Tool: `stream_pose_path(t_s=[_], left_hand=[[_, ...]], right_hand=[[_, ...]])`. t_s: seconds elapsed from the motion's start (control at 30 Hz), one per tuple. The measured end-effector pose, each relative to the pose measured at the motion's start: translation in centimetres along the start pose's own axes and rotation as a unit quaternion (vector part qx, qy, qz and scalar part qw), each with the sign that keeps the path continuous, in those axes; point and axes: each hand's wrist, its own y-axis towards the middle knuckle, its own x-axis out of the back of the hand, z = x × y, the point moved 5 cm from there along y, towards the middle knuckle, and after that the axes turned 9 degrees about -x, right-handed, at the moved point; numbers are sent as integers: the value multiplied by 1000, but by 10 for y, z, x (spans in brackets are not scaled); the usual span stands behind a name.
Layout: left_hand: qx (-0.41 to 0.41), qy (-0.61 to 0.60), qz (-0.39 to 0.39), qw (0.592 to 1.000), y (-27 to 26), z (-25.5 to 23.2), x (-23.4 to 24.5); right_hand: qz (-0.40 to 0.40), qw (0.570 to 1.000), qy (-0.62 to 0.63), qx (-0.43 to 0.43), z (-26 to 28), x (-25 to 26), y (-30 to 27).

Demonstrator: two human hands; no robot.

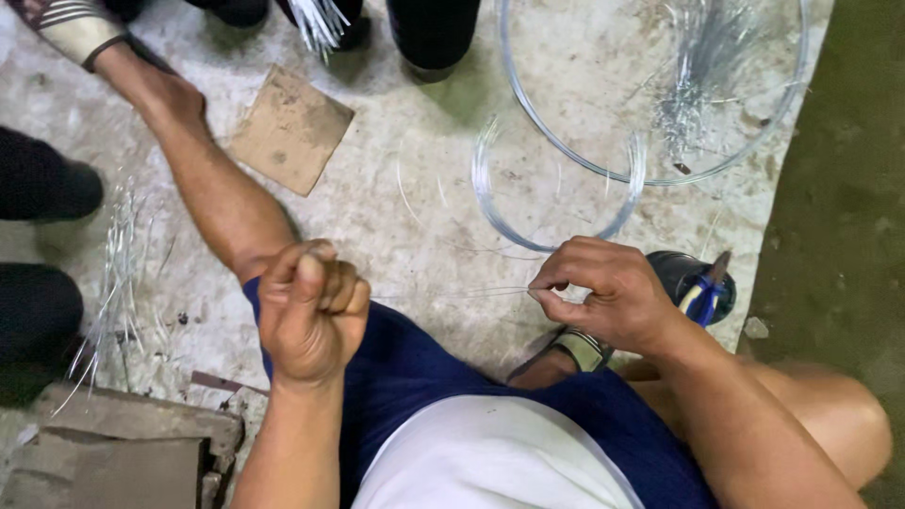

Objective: The person sits on the floor and repeatedly cuts thin metal wire into short segments using pliers. The person holds the wire with one hand, cuts it with the pliers, and places the cut pieces into a nearby container.

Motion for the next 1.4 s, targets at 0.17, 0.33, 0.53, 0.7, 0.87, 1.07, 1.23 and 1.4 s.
stream_pose_path(t_s=[0.17,0.33,0.53,0.7,0.87,1.07,1.23,1.4], left_hand=[[-48,3,46,998,-1,-20,-11],[-44,1,60,997,-8,-32,-13],[-51,15,79,996,-8,-32,-10],[-41,33,82,995,-7,-29,-6],[-52,25,52,997,2,-13,-9],[-29,149,-232,961,0,20,-17],[-139,580,71,800,-28,31,-83],[-231,696,261,628,-34,55,-113]], right_hand=[[-30,999,-1,36,10,17,-8],[-55,996,11,71,21,29,-20],[-58,994,11,94,22,32,-22],[-32,999,30,27,13,27,-26],[-10,990,84,-111,-13,14,-29],[-51,959,112,-256,-50,-4,-30],[-63,944,162,-281,-62,-19,-28],[-60,950,152,-264,-53,-32,-24]])
